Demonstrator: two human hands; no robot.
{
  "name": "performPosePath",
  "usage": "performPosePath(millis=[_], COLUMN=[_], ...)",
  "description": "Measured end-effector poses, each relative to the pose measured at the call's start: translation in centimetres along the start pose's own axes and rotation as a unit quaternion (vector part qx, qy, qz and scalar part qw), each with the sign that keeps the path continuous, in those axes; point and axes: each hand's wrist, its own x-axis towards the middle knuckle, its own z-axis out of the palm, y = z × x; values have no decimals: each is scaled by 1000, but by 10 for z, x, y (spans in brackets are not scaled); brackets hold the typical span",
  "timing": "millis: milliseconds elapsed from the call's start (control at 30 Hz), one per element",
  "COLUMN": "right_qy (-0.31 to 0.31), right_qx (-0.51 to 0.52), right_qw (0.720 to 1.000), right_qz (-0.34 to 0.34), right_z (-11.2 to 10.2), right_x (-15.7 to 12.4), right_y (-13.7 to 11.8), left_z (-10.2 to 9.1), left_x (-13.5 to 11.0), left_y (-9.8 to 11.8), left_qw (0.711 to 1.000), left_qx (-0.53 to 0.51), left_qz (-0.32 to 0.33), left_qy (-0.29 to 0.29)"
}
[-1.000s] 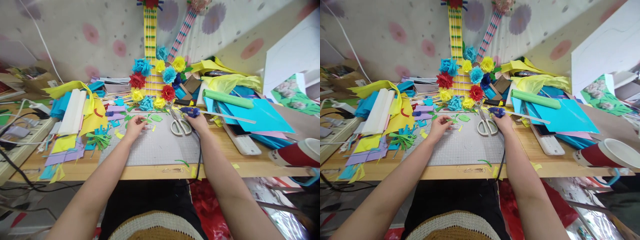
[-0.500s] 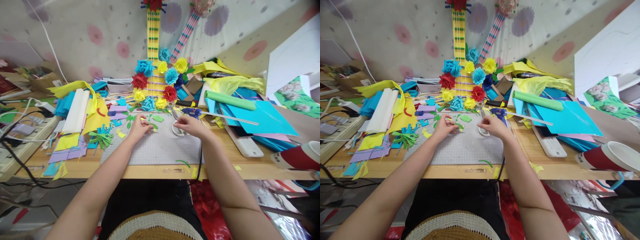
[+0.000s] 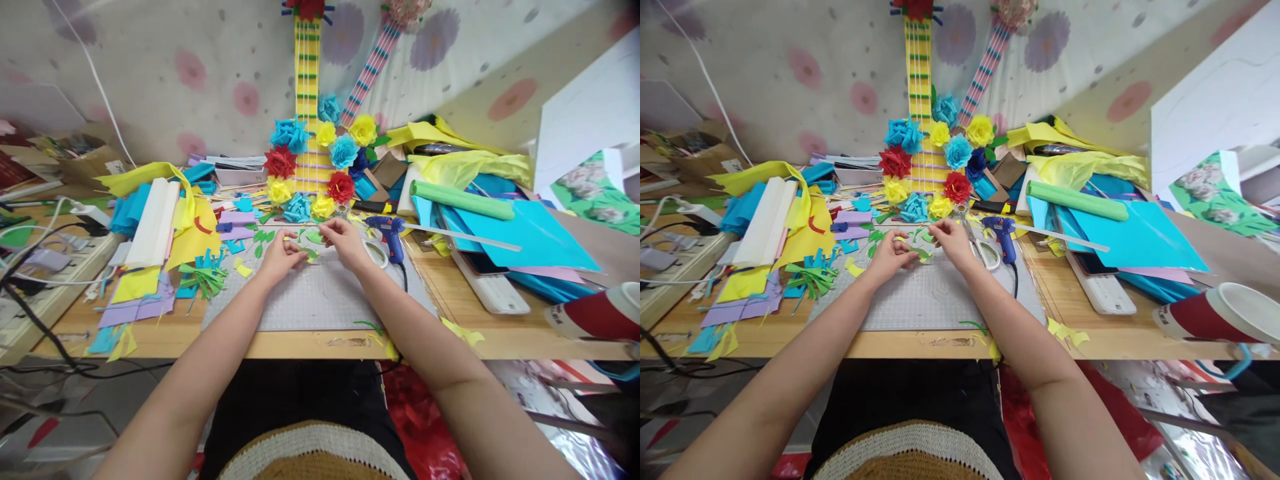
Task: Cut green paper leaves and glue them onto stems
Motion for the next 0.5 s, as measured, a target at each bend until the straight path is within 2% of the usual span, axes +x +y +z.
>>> performPosePath(millis=[100, 267, 400, 500], right_qy=[20, -10, -20, -1], right_qx=[38, 37, 76, 94], right_qw=[999, 996, 990, 987], right_qz=[25, 75, 120, 132], right_z=[-16, -32, -26, -14], right_x=[-11, -31, -33, -27], right_y=[3, 3, 1, 2], left_z=[1, 1, 2, 1], left_x=[1, 2, 2, 1], left_y=[2, 3, 4, 6], left_qw=[999, 996, 992, 991], left_qx=[-29, -72, -107, -117], left_qz=[-8, -34, -49, -55], left_qy=[21, 42, 39, 42])
